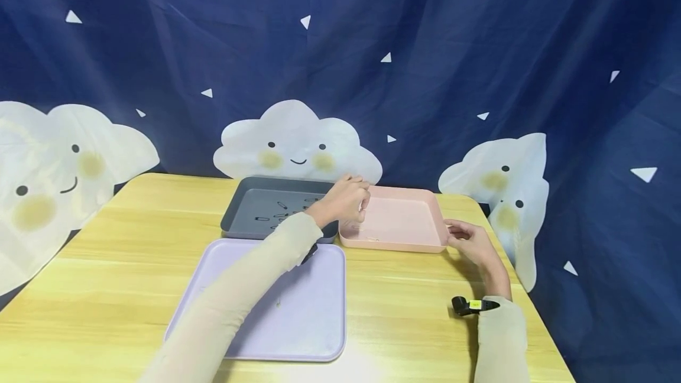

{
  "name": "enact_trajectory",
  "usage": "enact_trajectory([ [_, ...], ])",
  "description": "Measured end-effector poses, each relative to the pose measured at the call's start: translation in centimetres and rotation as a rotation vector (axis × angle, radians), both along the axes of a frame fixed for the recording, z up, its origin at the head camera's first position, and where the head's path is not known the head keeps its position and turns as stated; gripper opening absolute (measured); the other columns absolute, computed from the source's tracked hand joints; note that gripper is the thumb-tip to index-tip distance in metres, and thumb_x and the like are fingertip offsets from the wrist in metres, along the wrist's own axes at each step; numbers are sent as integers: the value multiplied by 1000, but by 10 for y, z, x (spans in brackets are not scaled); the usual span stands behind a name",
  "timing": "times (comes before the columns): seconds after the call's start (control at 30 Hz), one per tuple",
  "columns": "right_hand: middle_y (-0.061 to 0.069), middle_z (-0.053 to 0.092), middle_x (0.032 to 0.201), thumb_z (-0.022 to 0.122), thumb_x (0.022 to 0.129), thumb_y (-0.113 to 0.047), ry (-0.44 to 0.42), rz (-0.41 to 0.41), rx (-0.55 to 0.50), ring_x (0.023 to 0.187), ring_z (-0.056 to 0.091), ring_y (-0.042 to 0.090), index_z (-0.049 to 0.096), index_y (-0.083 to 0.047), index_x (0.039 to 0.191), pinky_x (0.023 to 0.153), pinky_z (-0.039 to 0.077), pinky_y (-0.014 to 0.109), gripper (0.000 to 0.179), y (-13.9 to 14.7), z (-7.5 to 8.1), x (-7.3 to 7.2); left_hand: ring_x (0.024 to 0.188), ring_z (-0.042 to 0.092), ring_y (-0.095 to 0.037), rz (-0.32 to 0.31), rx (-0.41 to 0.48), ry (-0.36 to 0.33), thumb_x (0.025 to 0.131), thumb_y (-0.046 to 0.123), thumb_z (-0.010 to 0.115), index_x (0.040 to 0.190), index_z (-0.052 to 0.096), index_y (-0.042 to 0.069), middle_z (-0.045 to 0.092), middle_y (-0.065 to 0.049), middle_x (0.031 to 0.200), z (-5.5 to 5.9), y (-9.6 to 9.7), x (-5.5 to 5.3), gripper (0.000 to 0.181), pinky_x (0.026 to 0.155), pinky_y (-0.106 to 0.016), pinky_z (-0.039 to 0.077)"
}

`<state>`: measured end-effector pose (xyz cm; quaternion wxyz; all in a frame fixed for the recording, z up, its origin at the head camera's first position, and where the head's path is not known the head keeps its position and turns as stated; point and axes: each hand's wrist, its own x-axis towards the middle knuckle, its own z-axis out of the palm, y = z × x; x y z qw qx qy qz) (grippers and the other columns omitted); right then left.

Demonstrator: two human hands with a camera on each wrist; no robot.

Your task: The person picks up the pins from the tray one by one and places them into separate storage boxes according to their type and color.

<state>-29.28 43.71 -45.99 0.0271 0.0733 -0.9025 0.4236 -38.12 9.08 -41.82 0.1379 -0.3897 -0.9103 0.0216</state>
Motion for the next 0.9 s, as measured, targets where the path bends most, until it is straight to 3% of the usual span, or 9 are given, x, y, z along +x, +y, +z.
enact_trajectory([
  [0.3, 30, 68, 123, 72, 94, -13, -10, -9, 16, 91, 66, -5, 57, 6, 139, 75, 50, 13, 51, 0, -1, -1, 107, 56, -16, 37, -3, -55, 78, 25, 70, 77, 72, 24, 68, 7, 116, -10, -1, -5, 3, 102, -37, 41],
  [0.5, 32, 68, 119, 72, 93, -9, 4, 1, -9, 90, 67, -2, 57, 8, 139, 73, 51, 14, 51, 2, -4, -2, 110, 56, -17, 63, -11, -94, 80, 27, 73, 78, 71, 24, 68, 7, 112, -10, -3, -6, 4, 112, -42, 39],
  [0.9, 34, 67, 119, 73, 93, -11, 4, 4, -26, 89, 66, -5, 58, 8, 138, 73, 52, 14, 51, 0, 0, 0, 110, 53, -16, 103, -45, -133, 79, 35, 74, 89, 66, 25, 63, 7, 111, -12, 0, -5, 16, 101, -36, 39],
])
